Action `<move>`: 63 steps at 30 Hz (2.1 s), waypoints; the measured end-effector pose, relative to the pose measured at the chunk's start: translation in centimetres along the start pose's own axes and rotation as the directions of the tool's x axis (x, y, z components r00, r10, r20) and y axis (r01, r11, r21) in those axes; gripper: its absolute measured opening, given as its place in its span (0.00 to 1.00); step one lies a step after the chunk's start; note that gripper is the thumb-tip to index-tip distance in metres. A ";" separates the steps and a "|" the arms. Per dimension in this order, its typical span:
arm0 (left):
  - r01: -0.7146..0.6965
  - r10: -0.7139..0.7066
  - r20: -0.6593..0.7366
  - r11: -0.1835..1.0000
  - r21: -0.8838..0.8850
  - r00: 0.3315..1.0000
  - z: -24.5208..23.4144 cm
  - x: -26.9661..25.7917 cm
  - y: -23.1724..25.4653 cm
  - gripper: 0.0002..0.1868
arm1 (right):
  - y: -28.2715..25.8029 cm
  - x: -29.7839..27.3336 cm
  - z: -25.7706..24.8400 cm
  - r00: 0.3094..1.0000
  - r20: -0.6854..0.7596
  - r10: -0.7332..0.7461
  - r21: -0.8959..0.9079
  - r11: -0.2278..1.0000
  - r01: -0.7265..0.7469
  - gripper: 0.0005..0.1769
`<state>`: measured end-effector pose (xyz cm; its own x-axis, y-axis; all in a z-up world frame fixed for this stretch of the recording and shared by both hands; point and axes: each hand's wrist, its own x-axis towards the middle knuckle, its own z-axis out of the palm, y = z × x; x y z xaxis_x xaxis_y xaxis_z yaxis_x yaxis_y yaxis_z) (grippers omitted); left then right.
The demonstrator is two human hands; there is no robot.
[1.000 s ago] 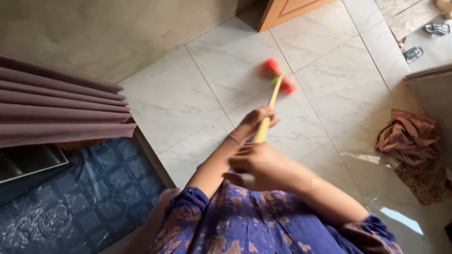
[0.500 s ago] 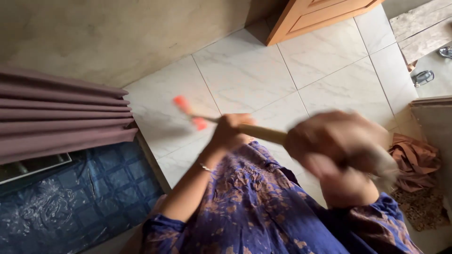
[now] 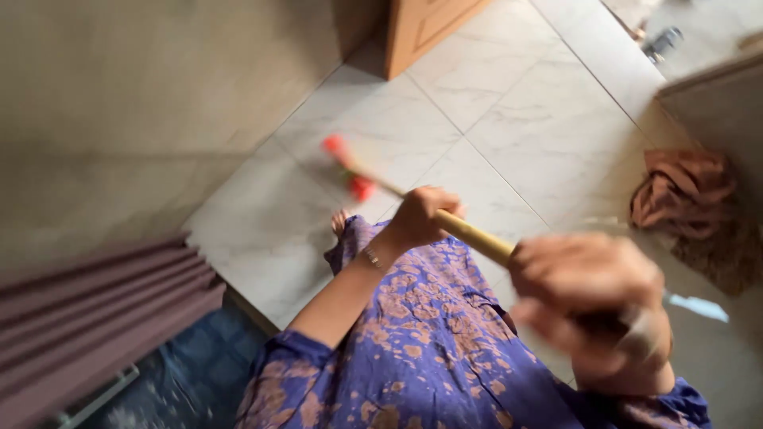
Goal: Sweep the tiled floor using a broom
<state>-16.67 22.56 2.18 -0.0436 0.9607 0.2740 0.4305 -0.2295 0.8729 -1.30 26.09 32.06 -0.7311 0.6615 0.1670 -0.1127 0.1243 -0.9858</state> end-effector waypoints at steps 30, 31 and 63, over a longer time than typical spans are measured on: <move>-0.088 0.017 0.698 0.994 0.065 0.716 -6.2 11.6 -9.6 0.07 | 14.1 8.4 -5.5 0.817 -0.532 0.223 0.323 0.945 -0.048 0.20; -0.093 0.013 0.701 0.993 0.077 0.713 -6.5 12.6 -8.5 0.06 | 13.1 8.6 -5.5 0.825 -0.520 0.219 0.296 0.953 -0.066 0.20; -0.288 0.454 0.355 0.855 -0.430 0.817 1.1 20.0 -1.7 0.07 | 5.8 10.2 -7.5 0.742 -0.638 -0.205 -0.152 0.978 0.140 0.21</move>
<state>-17.25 42.34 5.73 0.4798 0.7363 0.4772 -0.0072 -0.5405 0.8413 -4.38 39.14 28.21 -0.0898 0.9373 0.3368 -0.1109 0.3266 -0.9386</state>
